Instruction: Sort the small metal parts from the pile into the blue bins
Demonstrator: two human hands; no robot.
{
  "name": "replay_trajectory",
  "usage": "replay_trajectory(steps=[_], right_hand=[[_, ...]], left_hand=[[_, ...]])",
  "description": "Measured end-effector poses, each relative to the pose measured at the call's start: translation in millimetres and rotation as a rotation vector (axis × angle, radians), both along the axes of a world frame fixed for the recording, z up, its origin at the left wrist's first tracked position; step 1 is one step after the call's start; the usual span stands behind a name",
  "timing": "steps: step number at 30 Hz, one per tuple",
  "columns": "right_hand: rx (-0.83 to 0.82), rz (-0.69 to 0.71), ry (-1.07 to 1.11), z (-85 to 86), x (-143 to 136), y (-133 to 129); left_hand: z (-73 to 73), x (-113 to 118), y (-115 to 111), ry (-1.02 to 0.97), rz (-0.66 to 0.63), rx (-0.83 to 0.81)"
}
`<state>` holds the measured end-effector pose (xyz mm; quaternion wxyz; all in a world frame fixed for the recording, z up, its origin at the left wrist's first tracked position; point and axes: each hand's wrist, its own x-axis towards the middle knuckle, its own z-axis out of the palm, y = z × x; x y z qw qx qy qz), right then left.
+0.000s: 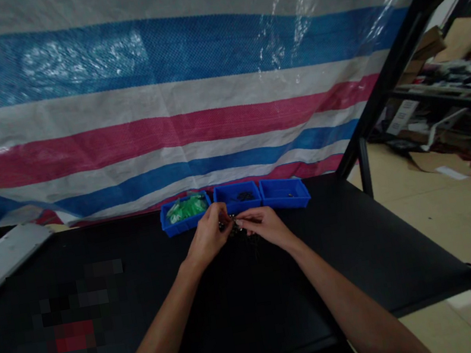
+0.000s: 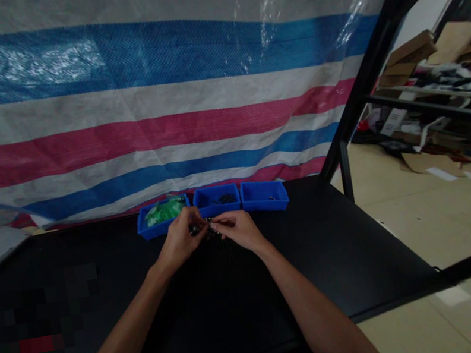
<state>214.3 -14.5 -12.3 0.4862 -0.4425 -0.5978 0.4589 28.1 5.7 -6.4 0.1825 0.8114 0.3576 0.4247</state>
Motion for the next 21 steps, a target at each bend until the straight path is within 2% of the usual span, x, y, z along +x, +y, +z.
replay_trajectory(steps=[7, 11, 14, 18, 21], right_hand=[[-0.043, 0.023, -0.005, 3.6, -2, -3], [-0.063, -0.021, 0.017, 4.1, -2, -1], [-0.027, -0.203, 0.101, 2.9, 3, 3], [0.118, -0.656, 0.328, -0.6, 19, 13], [0.152, -0.755, 0.420, -4.3, 31, 18]], left_hand=[[-3.0, 0, -7, -0.021, -0.018, 0.054], [-3.1, -3, -8, -0.021, -0.041, 0.043], [0.3, -10, -8, 0.141, 0.047, 0.058], [1.2, -21, -6, 0.417, 0.128, 0.017], [-3.0, -24, -3, 0.461, 0.149, -0.073]])
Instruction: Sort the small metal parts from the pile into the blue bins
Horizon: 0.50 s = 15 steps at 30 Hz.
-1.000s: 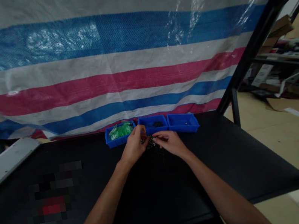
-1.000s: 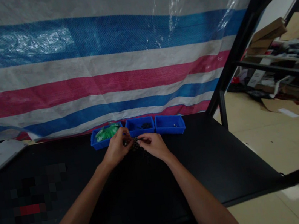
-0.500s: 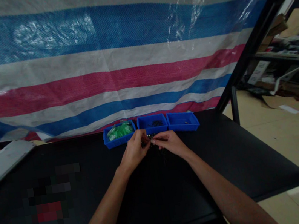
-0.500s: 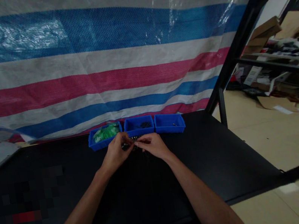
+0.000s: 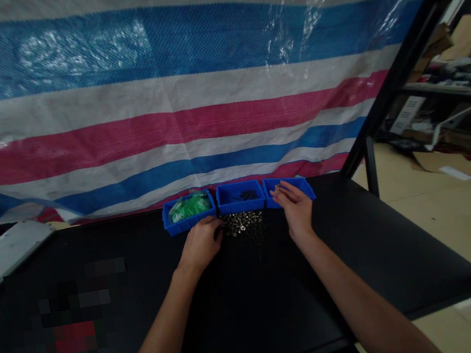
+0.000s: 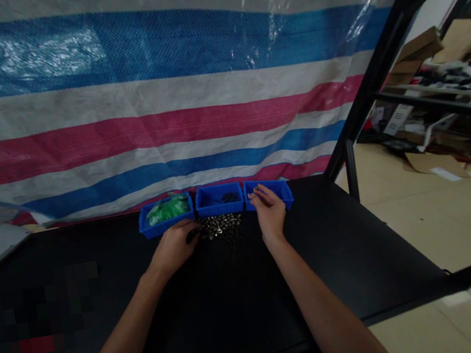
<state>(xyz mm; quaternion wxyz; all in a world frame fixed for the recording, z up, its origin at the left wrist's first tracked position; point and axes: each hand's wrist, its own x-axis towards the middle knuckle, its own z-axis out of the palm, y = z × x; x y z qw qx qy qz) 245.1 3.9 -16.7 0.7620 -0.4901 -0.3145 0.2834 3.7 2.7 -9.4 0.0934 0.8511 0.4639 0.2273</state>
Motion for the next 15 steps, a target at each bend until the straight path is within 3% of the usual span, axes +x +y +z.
replay_trajectory(steps=[5, 9, 12, 15], right_hand=[[0.020, 0.016, -0.033, -2.7, 3, 1], [-0.015, 0.081, -0.086, 0.8, -4, -2], [-0.056, 0.194, -0.157, 4.7, -10, -6], [-0.083, 0.400, -0.252, 7.8, -16, -10]], left_hand=[[-7.1, 1, 3, -0.049, 0.017, -0.010], [-7.2, 3, 4, -0.205, -0.015, 0.031], [-4.6, 6, 3, -0.421, -0.049, 0.051], [-1.7, 11, 1, -0.627, -0.060, 0.000]])
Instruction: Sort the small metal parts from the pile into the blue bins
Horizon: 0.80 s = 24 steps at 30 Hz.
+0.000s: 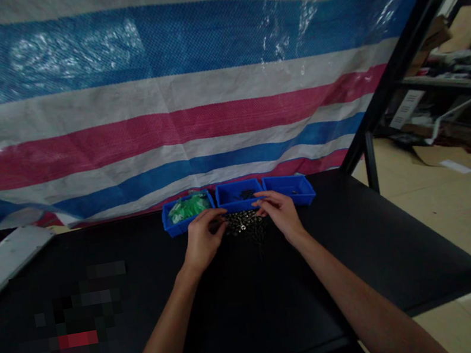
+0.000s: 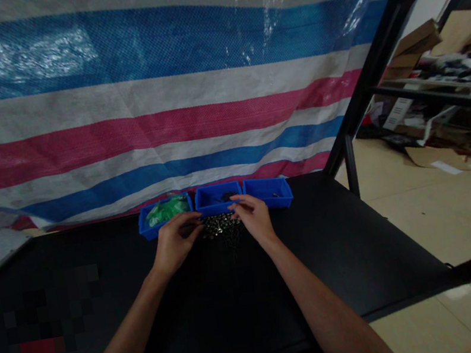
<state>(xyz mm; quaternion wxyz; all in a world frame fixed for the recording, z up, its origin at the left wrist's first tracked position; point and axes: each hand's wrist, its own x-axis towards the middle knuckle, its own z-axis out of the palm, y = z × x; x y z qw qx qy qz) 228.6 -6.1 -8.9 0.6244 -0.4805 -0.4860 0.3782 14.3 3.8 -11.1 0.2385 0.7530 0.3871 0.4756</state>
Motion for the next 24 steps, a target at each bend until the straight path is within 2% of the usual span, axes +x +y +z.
replay_trajectory(steps=[4, 8, 18, 21, 24], right_hand=[[-0.002, 0.286, -0.121, 1.1, -8, -8], [-0.013, 0.417, -0.124, -1.0, -14, -12], [-0.079, 0.465, 0.031, -7.4, -15, -9], [-0.066, 0.440, 0.028, -5.5, -15, -9], [-0.052, 0.329, 0.025, -2.0, -12, -7]], left_hand=[[0.8, 6, -2, -0.216, -0.057, -0.167], [0.5, 8, -3, -0.327, -0.071, -0.245], [-2.6, 14, -5, -0.398, -0.128, -0.307], [-0.9, 11, -4, -0.292, -0.094, -0.255], [2.2, 3, -3, 0.000, -0.014, -0.081]])
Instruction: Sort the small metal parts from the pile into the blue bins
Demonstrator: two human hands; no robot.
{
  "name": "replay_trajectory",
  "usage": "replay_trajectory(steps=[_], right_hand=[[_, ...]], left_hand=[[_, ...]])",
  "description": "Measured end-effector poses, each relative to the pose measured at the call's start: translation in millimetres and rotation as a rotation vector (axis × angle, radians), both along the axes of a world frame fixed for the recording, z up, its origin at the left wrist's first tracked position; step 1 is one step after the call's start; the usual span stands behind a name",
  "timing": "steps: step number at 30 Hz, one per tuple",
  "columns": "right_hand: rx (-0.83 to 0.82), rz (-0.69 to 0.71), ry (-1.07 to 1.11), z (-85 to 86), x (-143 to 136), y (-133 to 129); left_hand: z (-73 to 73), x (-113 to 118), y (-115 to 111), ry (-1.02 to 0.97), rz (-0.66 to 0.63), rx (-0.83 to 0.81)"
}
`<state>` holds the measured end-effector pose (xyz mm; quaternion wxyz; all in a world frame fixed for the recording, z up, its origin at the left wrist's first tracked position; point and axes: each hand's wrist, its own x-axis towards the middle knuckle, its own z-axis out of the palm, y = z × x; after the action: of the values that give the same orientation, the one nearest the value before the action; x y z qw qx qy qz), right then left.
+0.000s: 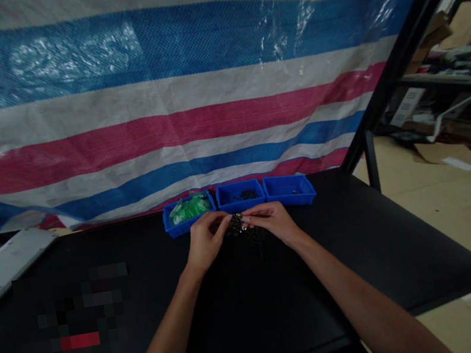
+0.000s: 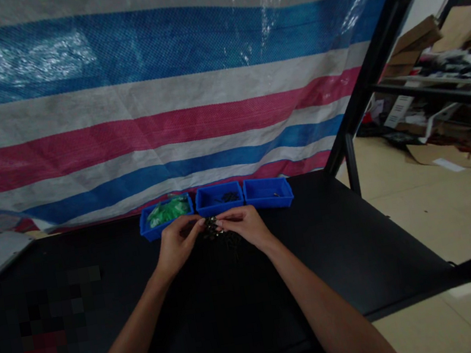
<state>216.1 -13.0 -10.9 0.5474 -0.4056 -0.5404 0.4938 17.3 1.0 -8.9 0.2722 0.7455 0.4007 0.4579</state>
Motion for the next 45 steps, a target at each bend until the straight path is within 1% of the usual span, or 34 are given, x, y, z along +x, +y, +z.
replay_trajectory(steps=[2, 4, 5, 7, 9, 11, 15, 17, 19, 22, 25, 28, 30, 32, 33, 35, 37, 39, 45], right_hand=[[0.018, -0.184, 0.038, 1.3, 4, 3], [0.036, -0.398, 0.104, 1.1, 9, 6], [0.041, -0.484, 0.132, 0.5, 12, 8], [0.040, -0.574, 0.138, -1.3, 18, 11], [0.046, -0.587, 0.056, -3.4, 23, 12], [0.090, -0.565, -0.122, -6.0, 25, 12], [0.223, -0.504, -0.639, -12.6, 24, 9], [0.263, -0.488, -0.834, -16.0, 22, 8], [0.284, -0.472, -0.944, -18.8, 20, 7], [0.286, -0.462, -0.998, -22.4, 20, 8], [0.298, -0.465, -0.982, -25.4, 21, 11], [0.316, -0.434, -0.896, -24.4, 20, 11], [0.341, -0.429, -0.801, -19.4, 18, 9], [0.372, -0.409, -0.689, -12.0, 13, 5], [0.376, -0.374, -0.631, -8.2, 10, 2], [0.354, -0.246, -0.534, -2.5, 3, -3], [0.312, -0.128, -0.450, -0.9, -5, -8], [0.270, -0.065, -0.370, -3.1, -11, -10], [0.174, -0.027, -0.194, -11.5, -17, -7]], left_hand=[[0.0, -7, 2, 0.235, 0.023, 0.102], [-2.4, -13, 4, 0.410, 0.038, 0.129], [-4.2, -15, 5, 0.471, 0.047, 0.125], [-7.8, -17, 7, 0.547, 0.058, 0.114], [-10.2, -18, 8, 0.574, 0.054, 0.111], [-11.1, -17, 9, 0.577, 0.041, 0.102], [-11.2, -15, 8, 0.560, 0.042, 0.072], [-11.4, -15, 8, 0.548, 0.046, 0.066], [-11.1, -15, 7, 0.544, 0.056, 0.060], [-8.7, -14, 6, 0.497, 0.063, 0.060], [-4.5, -12, 5, 0.341, 0.060, 0.097], [-1.4, -8, 5, 0.196, 0.067, 0.090], [-1.4, -5, 5, 0.075, 0.060, 0.023], [-3.2, -1, 5, -0.091, 0.049, -0.082], [-4.4, 0, 5, -0.171, 0.047, -0.136], [-6.4, 3, 5, -0.289, 0.047, -0.224], [-7.3, 6, 5, -0.350, 0.038, -0.286], [-7.1, 8, 3, -0.385, 0.025, -0.338], [-8.2, 14, -1, -0.419, 0.033, -0.424]])
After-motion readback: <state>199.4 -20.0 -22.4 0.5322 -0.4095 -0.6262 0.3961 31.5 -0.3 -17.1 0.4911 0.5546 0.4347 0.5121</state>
